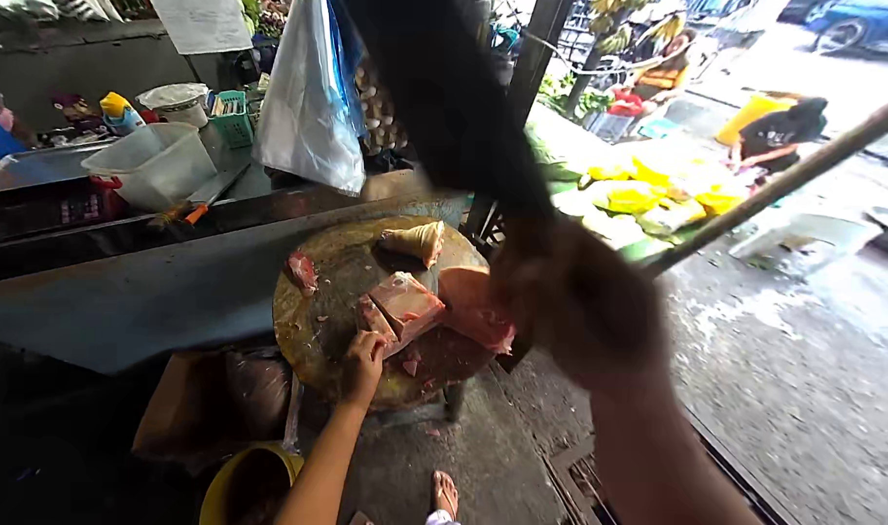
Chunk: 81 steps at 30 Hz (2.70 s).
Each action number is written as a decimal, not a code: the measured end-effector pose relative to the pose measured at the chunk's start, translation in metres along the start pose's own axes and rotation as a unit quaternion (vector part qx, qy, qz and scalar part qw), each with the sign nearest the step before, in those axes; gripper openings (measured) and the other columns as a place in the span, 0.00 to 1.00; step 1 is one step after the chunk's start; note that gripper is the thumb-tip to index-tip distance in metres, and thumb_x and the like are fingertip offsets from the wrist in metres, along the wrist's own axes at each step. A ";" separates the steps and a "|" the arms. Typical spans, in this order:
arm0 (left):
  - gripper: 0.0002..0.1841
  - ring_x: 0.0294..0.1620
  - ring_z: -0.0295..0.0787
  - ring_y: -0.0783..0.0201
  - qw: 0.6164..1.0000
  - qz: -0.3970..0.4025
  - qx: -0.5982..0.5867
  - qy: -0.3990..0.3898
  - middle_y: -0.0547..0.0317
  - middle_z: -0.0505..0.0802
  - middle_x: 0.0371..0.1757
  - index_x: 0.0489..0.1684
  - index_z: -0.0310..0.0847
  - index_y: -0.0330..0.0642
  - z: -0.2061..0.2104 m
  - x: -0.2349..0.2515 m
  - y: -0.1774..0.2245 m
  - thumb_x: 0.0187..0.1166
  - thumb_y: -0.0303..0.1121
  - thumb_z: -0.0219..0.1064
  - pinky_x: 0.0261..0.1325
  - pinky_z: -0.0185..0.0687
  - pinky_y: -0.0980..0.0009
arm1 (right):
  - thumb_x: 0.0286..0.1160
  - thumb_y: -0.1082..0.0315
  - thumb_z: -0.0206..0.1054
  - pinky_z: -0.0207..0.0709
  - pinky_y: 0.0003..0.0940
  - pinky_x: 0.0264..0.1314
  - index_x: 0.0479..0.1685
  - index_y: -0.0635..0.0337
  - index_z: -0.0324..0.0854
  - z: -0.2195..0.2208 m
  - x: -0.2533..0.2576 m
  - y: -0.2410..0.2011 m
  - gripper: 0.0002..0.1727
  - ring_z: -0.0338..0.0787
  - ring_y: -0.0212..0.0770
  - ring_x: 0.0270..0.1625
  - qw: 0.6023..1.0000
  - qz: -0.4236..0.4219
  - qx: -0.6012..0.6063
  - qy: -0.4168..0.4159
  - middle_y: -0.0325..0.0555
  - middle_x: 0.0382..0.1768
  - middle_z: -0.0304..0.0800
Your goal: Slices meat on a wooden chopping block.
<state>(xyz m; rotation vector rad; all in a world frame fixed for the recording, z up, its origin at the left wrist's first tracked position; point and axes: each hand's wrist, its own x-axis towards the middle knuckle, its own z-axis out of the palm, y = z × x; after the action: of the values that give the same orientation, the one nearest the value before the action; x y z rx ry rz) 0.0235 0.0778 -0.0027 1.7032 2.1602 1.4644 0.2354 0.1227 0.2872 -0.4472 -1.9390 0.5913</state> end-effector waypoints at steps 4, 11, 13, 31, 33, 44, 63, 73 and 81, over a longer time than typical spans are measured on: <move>0.05 0.46 0.95 0.51 1.000 0.012 -0.010 0.024 0.41 0.95 0.43 0.37 0.92 0.28 0.003 -0.001 -0.003 0.67 0.17 0.73 0.56 0.91 0.60 | 0.73 0.73 0.59 0.83 0.29 0.23 0.21 0.51 0.73 0.005 0.107 -0.041 0.12 0.84 0.28 0.21 0.936 -0.203 0.068 0.281 0.29 0.18 0.79; 0.07 0.51 0.94 0.45 0.999 -0.043 0.005 -0.008 0.37 0.93 0.47 0.43 0.91 0.26 -0.013 -0.005 -0.006 0.72 0.21 0.72 0.62 0.88 0.53 | 0.92 0.56 0.52 0.83 0.64 0.61 0.79 0.66 0.67 0.147 -0.198 0.140 0.27 0.93 0.66 0.56 0.822 0.440 -0.203 -0.298 0.68 0.52 0.91; 0.09 0.49 0.94 0.44 0.999 -0.044 0.030 -0.009 0.37 0.93 0.46 0.45 0.90 0.26 -0.030 0.004 -0.013 0.72 0.24 0.73 0.59 0.89 0.51 | 0.90 0.58 0.55 0.79 0.67 0.68 0.82 0.66 0.65 0.168 -0.198 0.146 0.28 0.88 0.70 0.66 0.729 0.538 -0.199 -0.374 0.70 0.62 0.87; 0.20 0.47 0.83 0.49 0.932 -0.345 -0.113 -0.006 0.35 0.84 0.51 0.53 0.80 0.27 -0.016 0.016 -0.011 0.72 0.32 0.78 0.53 0.81 0.55 | 0.82 0.62 0.63 0.81 0.29 0.25 0.59 0.69 0.74 0.114 -0.034 0.073 0.18 0.83 0.30 0.21 0.996 0.037 0.021 0.078 0.41 0.23 0.84; 0.20 0.47 0.82 0.50 0.936 -0.334 -0.107 -0.005 0.37 0.84 0.49 0.52 0.80 0.27 -0.016 0.015 -0.012 0.72 0.33 0.79 0.53 0.81 0.56 | 0.82 0.62 0.64 0.82 0.34 0.26 0.57 0.68 0.75 0.130 -0.054 0.088 0.17 0.83 0.34 0.21 0.994 0.079 0.007 0.081 0.42 0.23 0.84; 0.36 0.76 0.74 0.42 0.802 -0.509 -0.288 0.121 0.28 0.76 0.77 0.83 0.59 0.26 0.033 -0.011 -0.011 0.78 0.30 0.74 0.75 0.72 0.47 | 0.91 0.51 0.55 0.80 0.61 0.68 0.75 0.66 0.70 0.159 -0.199 0.164 0.28 0.89 0.62 0.66 0.700 0.571 -0.141 -0.404 0.65 0.61 0.88; 0.30 0.61 0.83 0.38 0.782 -0.551 -0.278 0.086 0.31 0.82 0.70 0.84 0.64 0.40 -0.012 0.117 -0.068 0.87 0.45 0.61 0.55 0.82 0.40 | 0.81 0.54 0.66 0.84 0.51 0.38 0.60 0.71 0.81 0.063 -0.259 0.139 0.25 0.88 0.48 0.27 0.829 0.505 0.044 -0.237 0.54 0.28 0.87; 0.38 0.66 0.79 0.35 0.742 -0.613 -0.268 0.047 0.28 0.76 0.76 0.91 0.51 0.41 -0.025 0.089 -0.100 0.86 0.48 0.62 0.59 0.81 0.40 | 0.81 0.60 0.62 0.84 0.53 0.40 0.69 0.65 0.76 0.161 -0.163 0.108 0.23 0.91 0.52 0.34 0.875 0.461 -0.075 -0.128 0.53 0.31 0.89; 0.31 0.58 0.82 0.37 0.737 -0.615 -0.271 0.066 0.30 0.80 0.69 0.86 0.61 0.41 -0.066 0.057 -0.115 0.86 0.45 0.62 0.50 0.81 0.41 | 0.88 0.54 0.58 0.81 0.61 0.63 0.75 0.61 0.70 0.211 -0.180 0.144 0.25 0.92 0.61 0.61 0.686 0.613 -0.149 -0.362 0.62 0.55 0.91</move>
<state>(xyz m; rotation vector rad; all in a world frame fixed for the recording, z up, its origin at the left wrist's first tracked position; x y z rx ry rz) -0.1206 0.0841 -0.0137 -0.1456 1.8220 1.4236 0.1251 0.0975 -0.0044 -2.0693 -2.2471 1.4561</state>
